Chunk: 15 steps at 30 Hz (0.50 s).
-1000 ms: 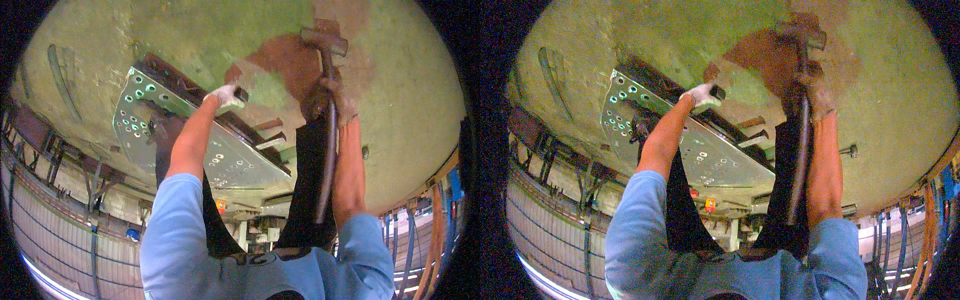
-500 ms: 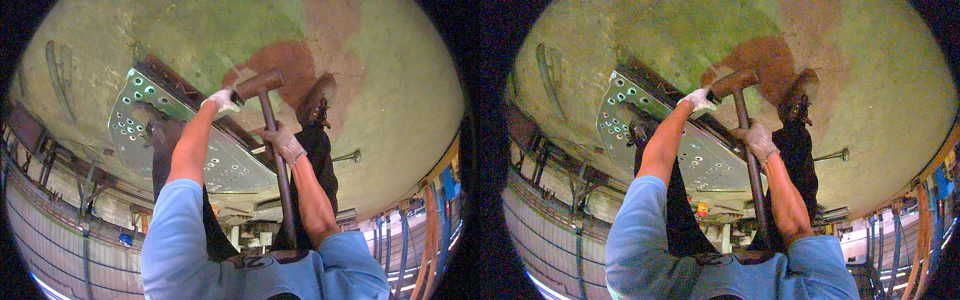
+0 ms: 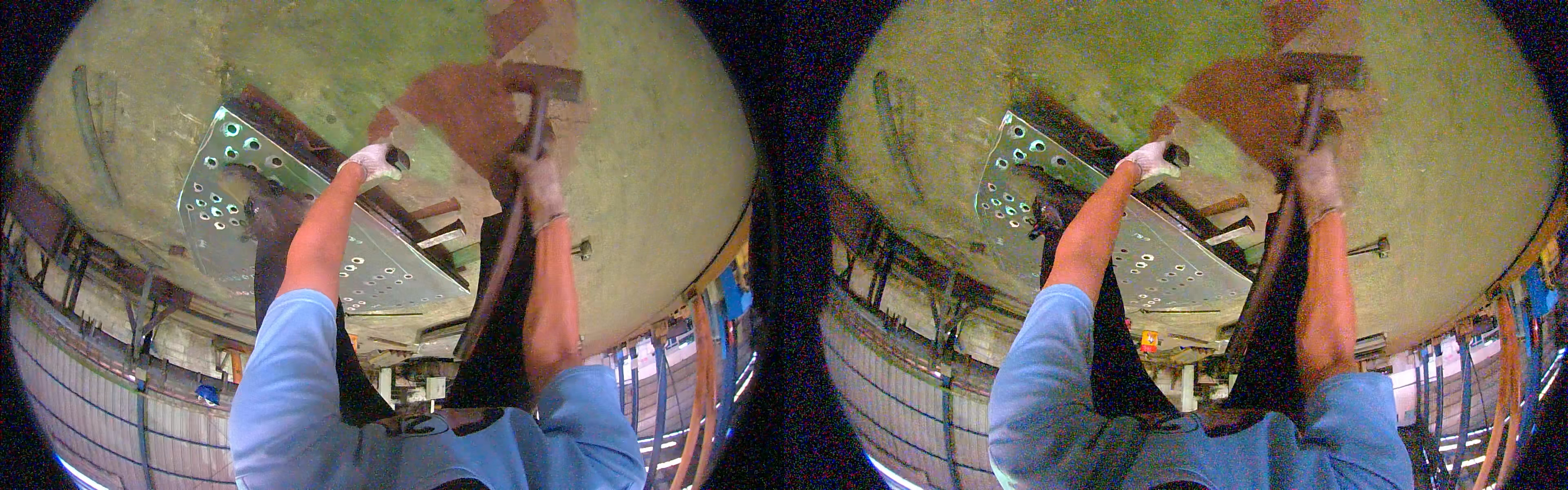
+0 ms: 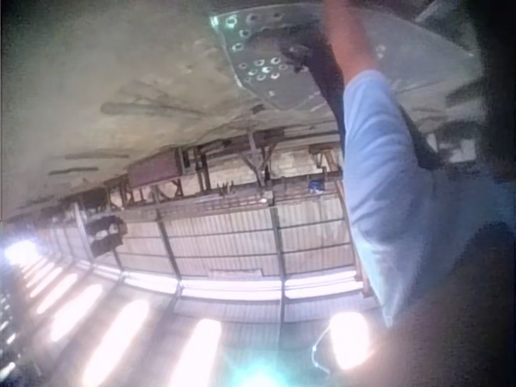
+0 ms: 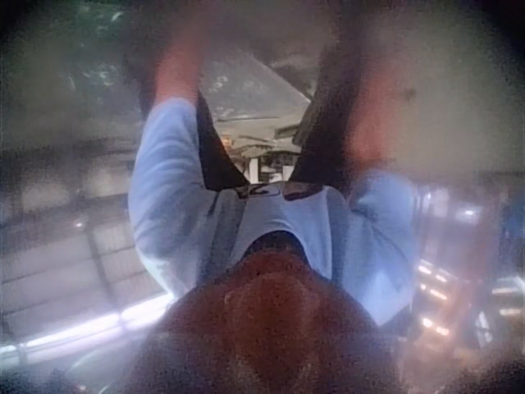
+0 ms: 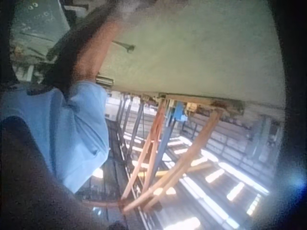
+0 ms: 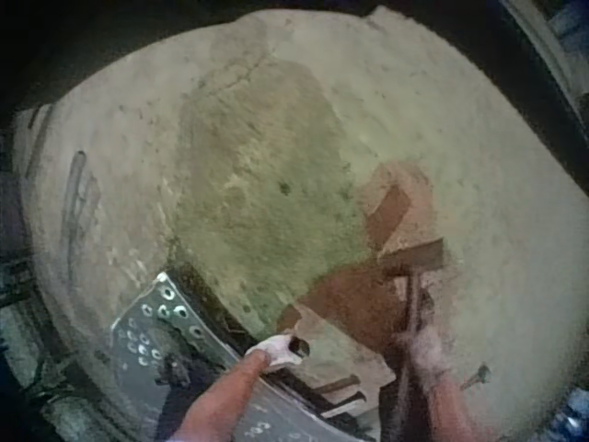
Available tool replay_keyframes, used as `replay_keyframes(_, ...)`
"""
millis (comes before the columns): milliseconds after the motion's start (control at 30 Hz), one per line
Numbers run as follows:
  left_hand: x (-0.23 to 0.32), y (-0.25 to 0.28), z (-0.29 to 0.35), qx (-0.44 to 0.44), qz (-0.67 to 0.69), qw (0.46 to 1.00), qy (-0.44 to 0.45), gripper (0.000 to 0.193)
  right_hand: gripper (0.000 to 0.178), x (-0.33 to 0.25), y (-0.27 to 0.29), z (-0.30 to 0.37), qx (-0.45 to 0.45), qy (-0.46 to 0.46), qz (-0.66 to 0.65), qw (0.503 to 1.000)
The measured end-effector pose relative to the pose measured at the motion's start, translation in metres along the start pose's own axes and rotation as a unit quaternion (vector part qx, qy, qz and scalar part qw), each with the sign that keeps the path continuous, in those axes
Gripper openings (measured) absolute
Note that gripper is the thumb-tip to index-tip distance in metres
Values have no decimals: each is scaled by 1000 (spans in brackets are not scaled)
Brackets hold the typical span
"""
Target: The person uses a sledgehammer to strike a metal plate resting on wooden blocks, repeatedly adjusting the plate's position. Later, the person uses a chain hoist to lift the metal plate.
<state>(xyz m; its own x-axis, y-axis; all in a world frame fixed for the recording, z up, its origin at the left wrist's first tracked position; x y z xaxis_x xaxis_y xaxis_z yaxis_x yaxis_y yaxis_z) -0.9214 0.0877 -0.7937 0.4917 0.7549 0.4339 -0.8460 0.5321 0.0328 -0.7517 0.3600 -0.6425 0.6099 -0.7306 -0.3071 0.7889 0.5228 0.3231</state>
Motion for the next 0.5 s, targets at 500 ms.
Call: replay_keyframes(500, 27, 14, 71, 122, -37, 973, 191, 69, 16, 83, -48, 7, -182, -62, 175, 966)
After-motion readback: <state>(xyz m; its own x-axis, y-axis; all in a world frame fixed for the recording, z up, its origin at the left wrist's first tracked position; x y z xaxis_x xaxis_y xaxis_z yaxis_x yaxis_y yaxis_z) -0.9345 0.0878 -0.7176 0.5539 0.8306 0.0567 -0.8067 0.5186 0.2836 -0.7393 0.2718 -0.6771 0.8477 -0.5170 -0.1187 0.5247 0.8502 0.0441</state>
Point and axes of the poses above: each hand's wrist, its own z-axis away from the middle knuckle, its own y-axis out of the back of the hand, x = y × z, the point moved 8 cm from there along -z, towards the middle knuckle, and after that the axes turned 13 degrees about -z, right-handed, at the moved point
